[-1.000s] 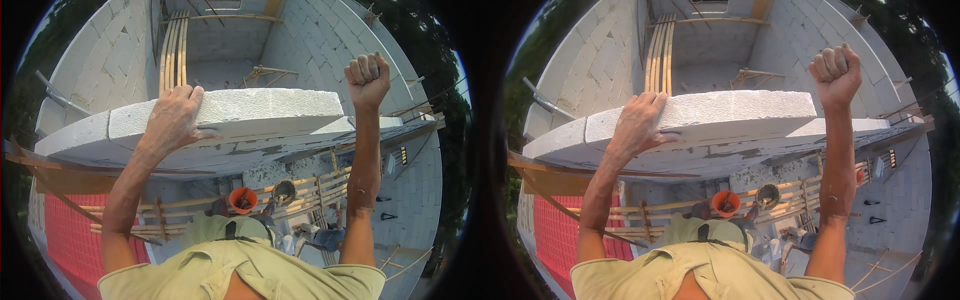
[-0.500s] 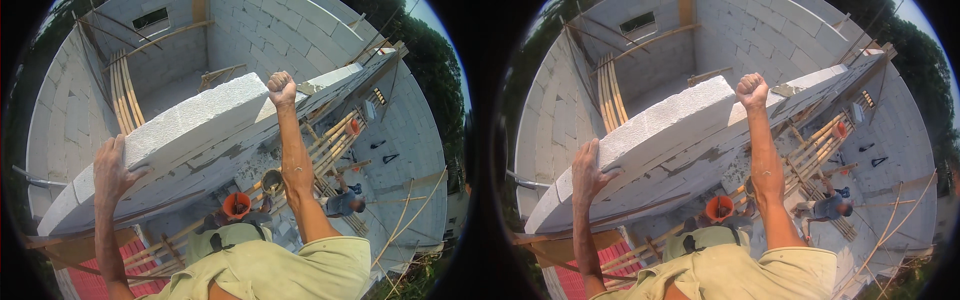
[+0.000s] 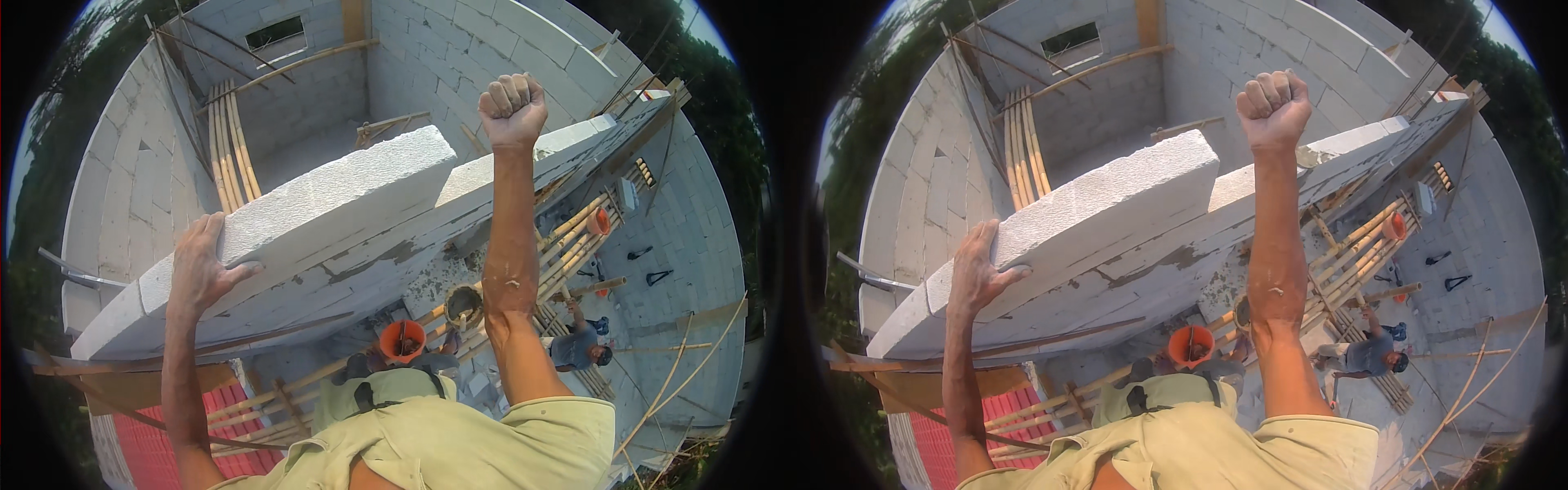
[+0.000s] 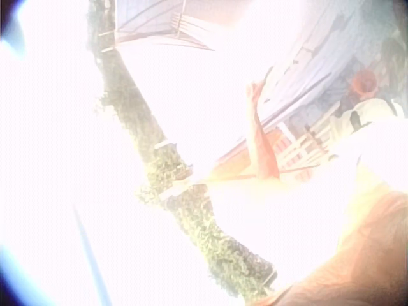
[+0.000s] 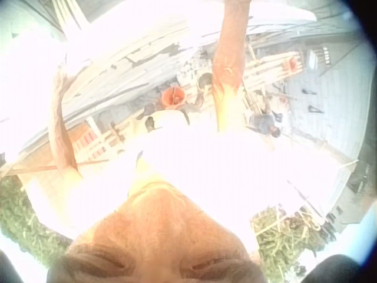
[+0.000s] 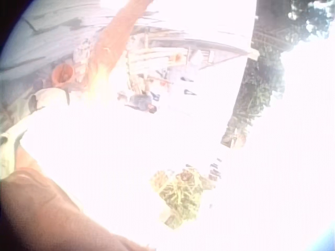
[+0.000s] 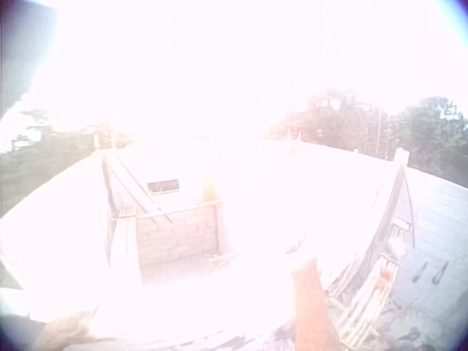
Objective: The person applies mortar onto a wall using a trowel, positions concrete blocks onto the mortar by hand, and measures the wall with a tape measure.
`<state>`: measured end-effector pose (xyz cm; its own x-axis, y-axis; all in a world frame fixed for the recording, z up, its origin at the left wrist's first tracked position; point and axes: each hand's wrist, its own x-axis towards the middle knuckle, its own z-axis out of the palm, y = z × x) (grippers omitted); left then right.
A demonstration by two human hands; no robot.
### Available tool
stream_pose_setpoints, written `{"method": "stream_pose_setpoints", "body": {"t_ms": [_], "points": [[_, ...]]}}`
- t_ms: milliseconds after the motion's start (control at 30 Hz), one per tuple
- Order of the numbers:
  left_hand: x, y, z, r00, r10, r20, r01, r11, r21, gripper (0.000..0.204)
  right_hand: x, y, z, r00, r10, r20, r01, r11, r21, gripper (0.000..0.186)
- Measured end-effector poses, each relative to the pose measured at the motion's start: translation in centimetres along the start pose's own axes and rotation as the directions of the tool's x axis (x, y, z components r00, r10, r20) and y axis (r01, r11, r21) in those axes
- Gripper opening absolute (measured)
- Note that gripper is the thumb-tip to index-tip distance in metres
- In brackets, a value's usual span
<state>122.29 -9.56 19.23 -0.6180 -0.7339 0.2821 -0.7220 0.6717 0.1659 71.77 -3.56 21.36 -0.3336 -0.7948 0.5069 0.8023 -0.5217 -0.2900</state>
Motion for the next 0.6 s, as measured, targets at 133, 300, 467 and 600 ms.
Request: {"method": "stream_pose_setpoints", "body": {"t_ms": [133,300,467,600], "points": [[-0.5,-1.3,-0.9,0.993,-0.070,0.090,0.079,0.991,-0.104,0.086,3.4,7.0,10.0,0.965,0.192,0.178,-0.121,0.931,-0.345,0.047],[-0.4,-2.1,-0.7,0.995,-0.038,0.087,0.050,0.990,-0.134,0.089,-1.1,17.5,5.3,0.787,0.605,-0.122,-0.521,0.545,-0.657,0.048],[-1.5,-3.0,-0.5,0.982,-0.052,0.179,0.075,0.989,-0.124,0.086,3.4,15.7,10.4,0.861,0.479,0.171,-0.375,0.825,-0.422,0.051],[-0.9,-2.2,-0.9,0.981,-0.012,0.191,0.038,0.990,-0.136,0.087,-0.7,19.6,6.0,0.828,0.561,-0.008,-0.486,0.709,-0.511,0.050]]}}
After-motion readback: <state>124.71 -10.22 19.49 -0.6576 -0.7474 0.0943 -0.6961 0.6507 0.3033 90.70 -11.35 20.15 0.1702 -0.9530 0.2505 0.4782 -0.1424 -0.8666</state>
